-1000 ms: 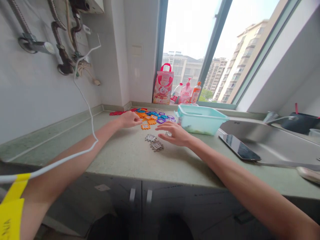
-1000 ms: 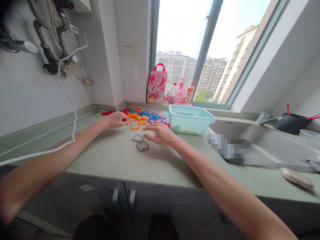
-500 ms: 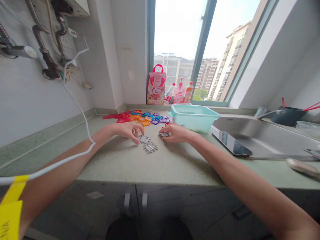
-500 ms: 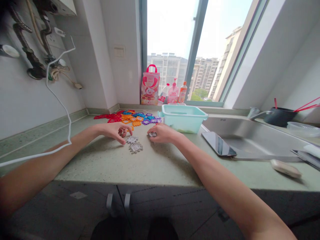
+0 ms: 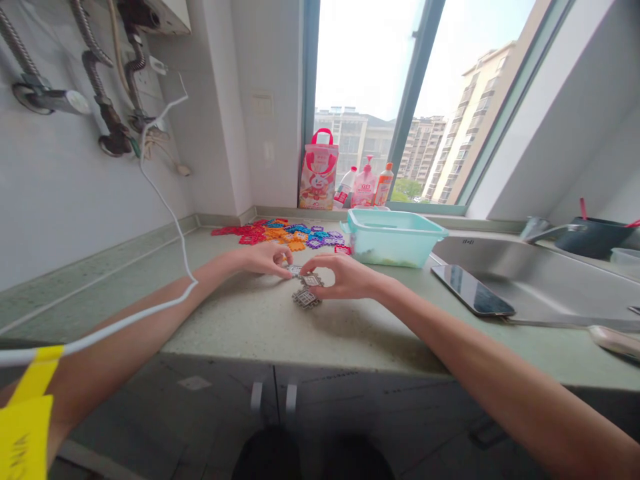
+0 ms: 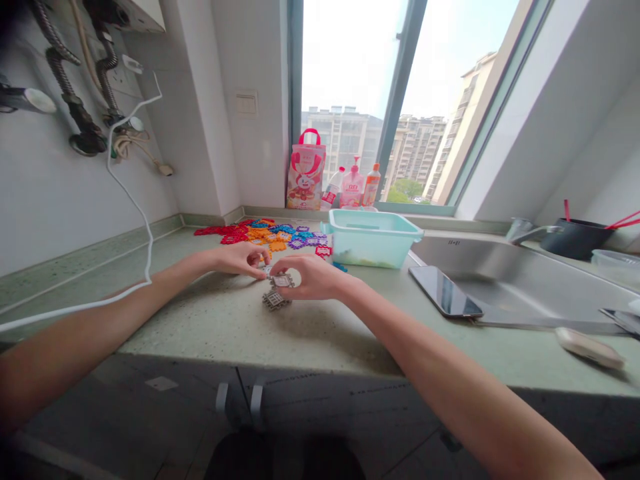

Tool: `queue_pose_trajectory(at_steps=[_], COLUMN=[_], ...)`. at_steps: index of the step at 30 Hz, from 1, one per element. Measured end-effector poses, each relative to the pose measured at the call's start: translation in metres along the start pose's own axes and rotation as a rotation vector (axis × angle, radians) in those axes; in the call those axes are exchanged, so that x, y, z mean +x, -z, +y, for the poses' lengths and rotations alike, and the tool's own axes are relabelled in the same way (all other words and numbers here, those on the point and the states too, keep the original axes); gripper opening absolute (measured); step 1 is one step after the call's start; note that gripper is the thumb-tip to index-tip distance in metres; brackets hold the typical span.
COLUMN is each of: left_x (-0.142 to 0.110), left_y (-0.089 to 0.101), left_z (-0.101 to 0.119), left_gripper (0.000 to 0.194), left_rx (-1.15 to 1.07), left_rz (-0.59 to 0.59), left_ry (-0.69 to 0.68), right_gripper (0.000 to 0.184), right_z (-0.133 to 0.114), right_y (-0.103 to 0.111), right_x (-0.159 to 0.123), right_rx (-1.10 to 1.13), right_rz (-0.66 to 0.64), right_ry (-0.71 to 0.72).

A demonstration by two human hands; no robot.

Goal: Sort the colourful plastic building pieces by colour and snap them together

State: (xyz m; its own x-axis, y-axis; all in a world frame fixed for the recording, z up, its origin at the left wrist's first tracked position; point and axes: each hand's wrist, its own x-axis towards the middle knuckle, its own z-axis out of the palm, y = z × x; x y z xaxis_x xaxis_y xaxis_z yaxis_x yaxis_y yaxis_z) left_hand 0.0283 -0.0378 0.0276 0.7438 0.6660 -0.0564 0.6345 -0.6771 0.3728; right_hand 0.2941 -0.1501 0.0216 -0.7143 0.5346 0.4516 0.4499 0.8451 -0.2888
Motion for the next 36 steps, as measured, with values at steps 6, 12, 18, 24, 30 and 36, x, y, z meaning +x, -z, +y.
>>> queue_pose_trajectory(at_steps=[6, 12, 18, 24, 30, 36], left_x=[0.002, 0.006, 0.007, 0.001, 0.000, -0.002], left_y=[-0.001, -0.007, -0.013, -0.018, -0.022, -0.017], left_z=[-0.005, -0.010, -0.010, 0.013, 0.024, 0.024], left_gripper=[0.060, 0.056, 0.050, 0.048, 0.044, 0.049], left_rx=[-0.034, -0.050, -0.182, -0.260, -0.163, -0.162], left_rz=[0.040, 0.183, 0.388, 0.259, 0.124, 0.102], left_ry=[-0.006, -0.017, -0.092, -0.226, -0.235, -0.270], right_gripper=[0.033, 0.025, 0.026, 0.017, 0.026, 0.034], right_z=[-0.015, -0.001, 0.020, 0.030, 0.026, 0.029], right_y=[-0.010, -0.012, -0.004, 0.010, 0.002, -0.008], right_x=[0.001, 0.000, -0.002, -0.001, -0.003, -0.005], right_rx=[0.099, 0.025, -0.106, -0.190, 0.007, 0.084], right_rz=[-0.170, -0.127, 0.031, 0.268, -0.035, -0.037], right_ry=[0.008, -0.097, -0.230, -0.300, -0.161, -0.167])
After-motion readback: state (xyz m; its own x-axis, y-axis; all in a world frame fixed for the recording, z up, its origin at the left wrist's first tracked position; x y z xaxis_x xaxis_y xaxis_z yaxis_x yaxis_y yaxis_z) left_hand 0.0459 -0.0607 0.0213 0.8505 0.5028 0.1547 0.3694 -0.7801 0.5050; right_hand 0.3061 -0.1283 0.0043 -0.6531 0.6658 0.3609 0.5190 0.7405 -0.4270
